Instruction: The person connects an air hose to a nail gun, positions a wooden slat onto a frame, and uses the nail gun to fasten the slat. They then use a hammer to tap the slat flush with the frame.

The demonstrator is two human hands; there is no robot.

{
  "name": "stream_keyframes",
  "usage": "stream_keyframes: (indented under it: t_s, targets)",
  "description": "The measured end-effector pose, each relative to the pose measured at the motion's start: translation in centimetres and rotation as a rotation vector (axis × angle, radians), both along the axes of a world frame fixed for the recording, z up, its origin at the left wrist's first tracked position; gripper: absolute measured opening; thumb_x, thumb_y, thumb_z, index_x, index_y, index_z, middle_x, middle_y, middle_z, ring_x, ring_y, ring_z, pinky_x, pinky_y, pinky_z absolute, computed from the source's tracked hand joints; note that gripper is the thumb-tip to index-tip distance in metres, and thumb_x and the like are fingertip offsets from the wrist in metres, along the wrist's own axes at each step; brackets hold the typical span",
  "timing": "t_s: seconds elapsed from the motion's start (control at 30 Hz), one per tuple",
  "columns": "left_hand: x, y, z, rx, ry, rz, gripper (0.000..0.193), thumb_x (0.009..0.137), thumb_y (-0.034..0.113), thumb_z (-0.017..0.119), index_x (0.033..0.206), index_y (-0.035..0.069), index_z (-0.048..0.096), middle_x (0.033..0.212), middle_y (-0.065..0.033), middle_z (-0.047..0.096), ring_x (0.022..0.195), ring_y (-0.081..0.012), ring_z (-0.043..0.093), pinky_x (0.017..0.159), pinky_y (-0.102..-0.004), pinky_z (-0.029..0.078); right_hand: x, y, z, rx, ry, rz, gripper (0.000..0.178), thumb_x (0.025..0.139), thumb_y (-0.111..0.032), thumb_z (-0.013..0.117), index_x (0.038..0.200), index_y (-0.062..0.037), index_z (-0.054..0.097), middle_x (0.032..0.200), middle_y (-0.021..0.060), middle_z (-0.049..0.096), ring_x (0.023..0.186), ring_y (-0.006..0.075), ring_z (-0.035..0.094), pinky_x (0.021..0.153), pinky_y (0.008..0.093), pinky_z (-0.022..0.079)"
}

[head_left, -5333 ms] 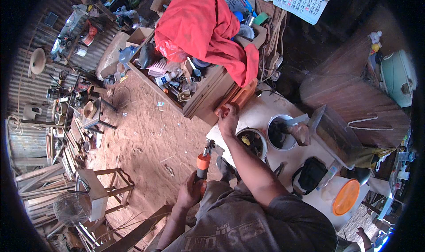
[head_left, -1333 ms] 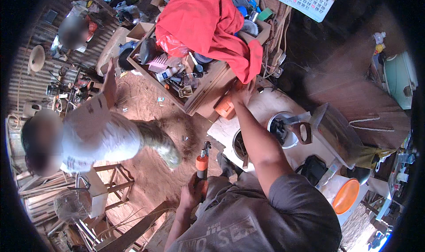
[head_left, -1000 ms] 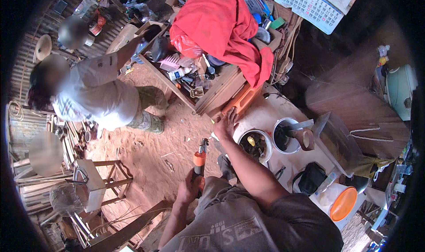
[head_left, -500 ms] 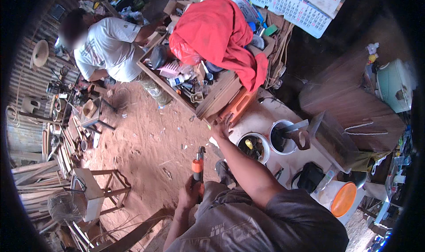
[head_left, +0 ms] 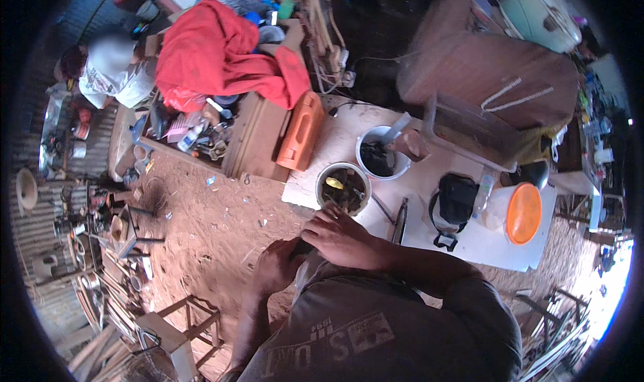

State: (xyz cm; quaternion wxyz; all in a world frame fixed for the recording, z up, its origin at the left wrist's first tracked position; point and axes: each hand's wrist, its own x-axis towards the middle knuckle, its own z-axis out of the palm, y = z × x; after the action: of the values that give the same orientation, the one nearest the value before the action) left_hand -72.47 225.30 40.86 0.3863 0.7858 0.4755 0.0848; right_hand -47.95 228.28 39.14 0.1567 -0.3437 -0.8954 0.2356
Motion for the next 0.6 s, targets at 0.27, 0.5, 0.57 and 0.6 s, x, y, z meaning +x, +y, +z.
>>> stream_keyframes:
  t_s: [0.27,0.5,0.57,0.6]
  targets:
    - [9.9,6.6,9.4,0.092,-0.128,-0.409,0.052,0.091,0.03,0.083,0.133,0.006,0.065,0.124,-0.0163,0.072,0.122,-0.0345,0.068,0.116,-0.054,0.046,11.7,-3.6,6.5,-0.473,-0.048,-0.245,0.053,0.086,-0.047,0.077,0.117,-0.0047,0.072,0.104,0.0181,0.075,0.103,0.0376,0.071,0.095,0.0508,0.053]
    - [7.7,15.4,12.6,0.538,-0.11,0.007,0.041,0.09,0.026,0.084,0.12,0.002,0.068,0.119,-0.0184,0.069,0.12,-0.0365,0.065,0.104,-0.0484,0.05,22.3,-11.7,-0.3,-0.826,0.135,-0.998,0.04,0.089,-0.034,0.083,0.108,-0.0014,0.07,0.091,0.0158,0.074,0.083,0.028,0.072,0.074,0.0475,0.056]
    - [5.9,18.5,11.7,0.796,0.06,0.135,0.061,0.083,0.024,0.09,0.136,0.008,0.065,0.139,-0.022,0.06,0.133,-0.0408,0.056,0.112,-0.0527,0.046,25.1,-15.6,-11.3,-0.409,0.064,-1.038,0.029,0.094,-0.028,0.076,0.106,-0.0032,0.067,0.08,0.0153,0.069,0.071,0.0321,0.069,0.064,0.049,0.053]
    - [5.1,20.0,11.4,0.845,0.133,0.192,0.069,0.082,0.026,0.091,0.142,0.012,0.061,0.146,-0.0227,0.053,0.139,-0.0442,0.048,0.115,-0.0548,0.043,24.5,-15.2,-12.2,-0.469,0.032,-1.077,0.036,0.093,-0.027,0.075,0.118,-0.003,0.064,0.091,0.0214,0.071,0.082,0.0408,0.07,0.072,0.0542,0.054]
